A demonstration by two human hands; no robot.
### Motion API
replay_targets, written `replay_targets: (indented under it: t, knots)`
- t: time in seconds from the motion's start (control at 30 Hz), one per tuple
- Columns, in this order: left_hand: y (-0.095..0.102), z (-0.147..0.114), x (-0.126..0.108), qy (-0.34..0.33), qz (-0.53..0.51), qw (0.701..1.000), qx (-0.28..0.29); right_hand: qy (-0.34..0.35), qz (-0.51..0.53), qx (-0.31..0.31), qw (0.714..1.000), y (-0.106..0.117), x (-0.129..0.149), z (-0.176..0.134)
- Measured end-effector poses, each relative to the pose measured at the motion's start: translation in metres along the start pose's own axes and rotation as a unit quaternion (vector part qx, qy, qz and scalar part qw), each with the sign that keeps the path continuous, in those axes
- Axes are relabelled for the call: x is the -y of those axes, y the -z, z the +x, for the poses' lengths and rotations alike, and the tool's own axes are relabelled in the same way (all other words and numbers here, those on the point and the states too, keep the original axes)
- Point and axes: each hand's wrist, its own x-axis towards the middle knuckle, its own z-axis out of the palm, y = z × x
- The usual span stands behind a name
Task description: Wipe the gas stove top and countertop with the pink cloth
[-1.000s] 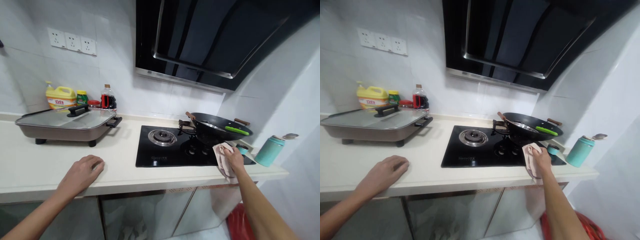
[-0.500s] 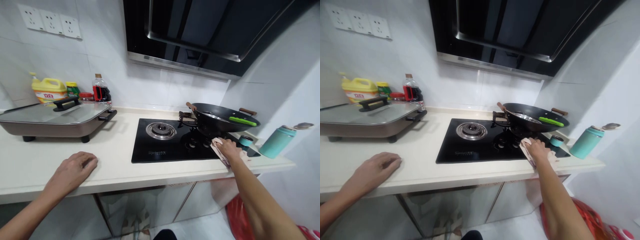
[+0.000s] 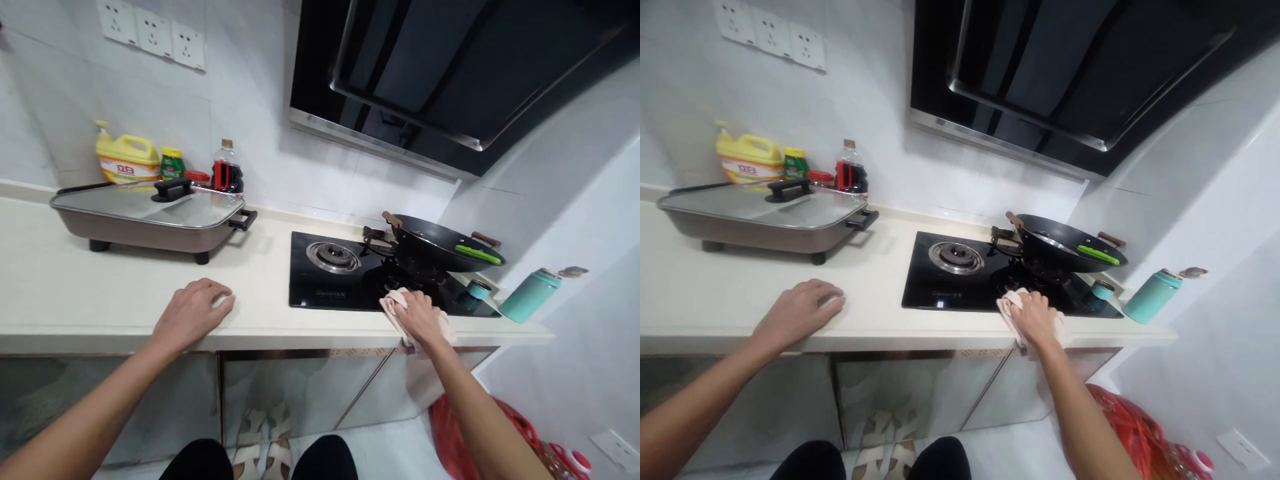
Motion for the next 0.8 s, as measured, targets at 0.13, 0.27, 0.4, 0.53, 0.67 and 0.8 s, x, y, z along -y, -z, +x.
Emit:
replay_targets:
  t: [0.13,0.27,0.4,0.53,0.67,0.8]
  knots:
    - [0.003,-0.003,-0.002,0.008,-0.045,0.999,-0.009,0.086,0.019,-0.007,0.996,0.017,0.093,-0.02]
    - [0.004,-0.007,-0.004,0.012,-0.062,0.998,-0.022,0.184,0.072,-0.013,0.98,0.032,0.192,-0.039]
    - [0.004,-0.007,-0.003,0.025,-0.089,0.995,-0.037,0.274,0.115,-0.012,0.955,0.041,0.266,-0.056]
    - [0.006,-0.005,-0.001,0.042,-0.1,0.993,-0.052,0.331,0.154,-0.003,0.931,0.047,0.287,-0.07]
    - [0.007,-0.006,0.0,0.032,-0.081,0.995,-0.05,0.353,0.204,0.02,0.913,0.048,0.258,-0.08]
    - [0.003,-0.007,0.0,0.006,-0.056,0.997,-0.044,0.285,0.233,0.017,0.93,0.035,0.185,-0.073]
